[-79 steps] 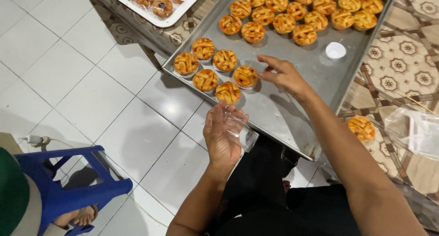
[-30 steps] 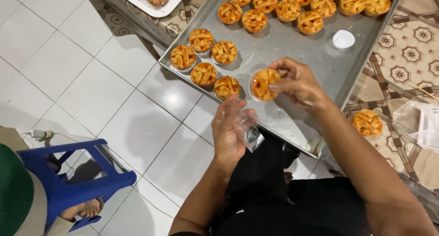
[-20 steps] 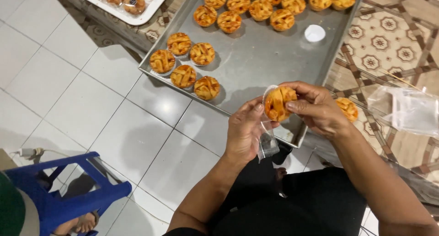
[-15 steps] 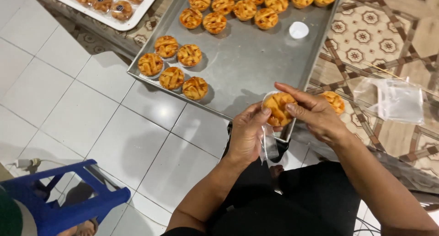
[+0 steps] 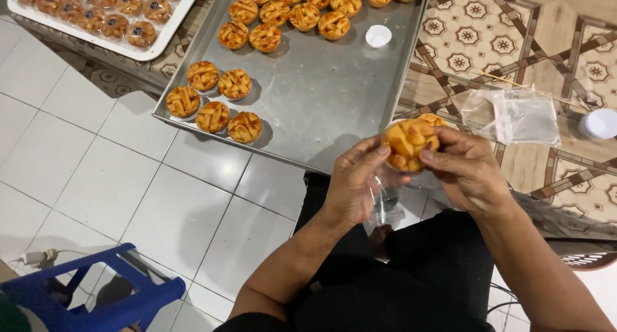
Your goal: The person places small pastries into individual clear plastic bags and seals them by hand.
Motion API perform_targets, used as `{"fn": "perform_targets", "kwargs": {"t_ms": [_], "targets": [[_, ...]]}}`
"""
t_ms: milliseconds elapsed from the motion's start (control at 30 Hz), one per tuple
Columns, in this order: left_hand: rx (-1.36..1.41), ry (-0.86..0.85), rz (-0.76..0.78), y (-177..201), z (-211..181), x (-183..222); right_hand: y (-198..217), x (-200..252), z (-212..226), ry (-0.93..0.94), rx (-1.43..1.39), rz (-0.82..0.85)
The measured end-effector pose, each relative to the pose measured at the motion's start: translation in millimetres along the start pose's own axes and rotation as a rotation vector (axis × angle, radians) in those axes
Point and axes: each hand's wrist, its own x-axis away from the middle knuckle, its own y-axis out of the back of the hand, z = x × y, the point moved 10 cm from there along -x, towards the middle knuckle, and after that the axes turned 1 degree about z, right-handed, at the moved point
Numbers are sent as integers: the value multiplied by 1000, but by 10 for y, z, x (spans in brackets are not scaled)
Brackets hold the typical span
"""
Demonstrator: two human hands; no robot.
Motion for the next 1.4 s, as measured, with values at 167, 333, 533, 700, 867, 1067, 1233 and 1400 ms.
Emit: {"fn": "perform_targets", "kwargs": {"t_ms": [167,333,533,700,867,1067,1233,1400], "targets": [[33,7,6,-179,-71,-22,137,156,186,50,-31,20],[91,-103,-51,-380,-329,-30,144,727,750,698,567,93],[153,-208,-10,-630,-379,-86,78,1483,879,945,881,-148],[220,-222,160,-903,-350,-15,-636,1627,930,956,1213,415],[160,-191,118,-1030,-363,90,-761,1710,940,1109,1480,438],[203,-216,182,-1198,-394,209,-900,1723,1038,1238,1521,433],[259,-247,259,-1259,-345,264,-913,1726,1054,1250,1519,406],[237,-322,241,-1297,-395,366,-811,1717,1002,1268,1533,330]]}}
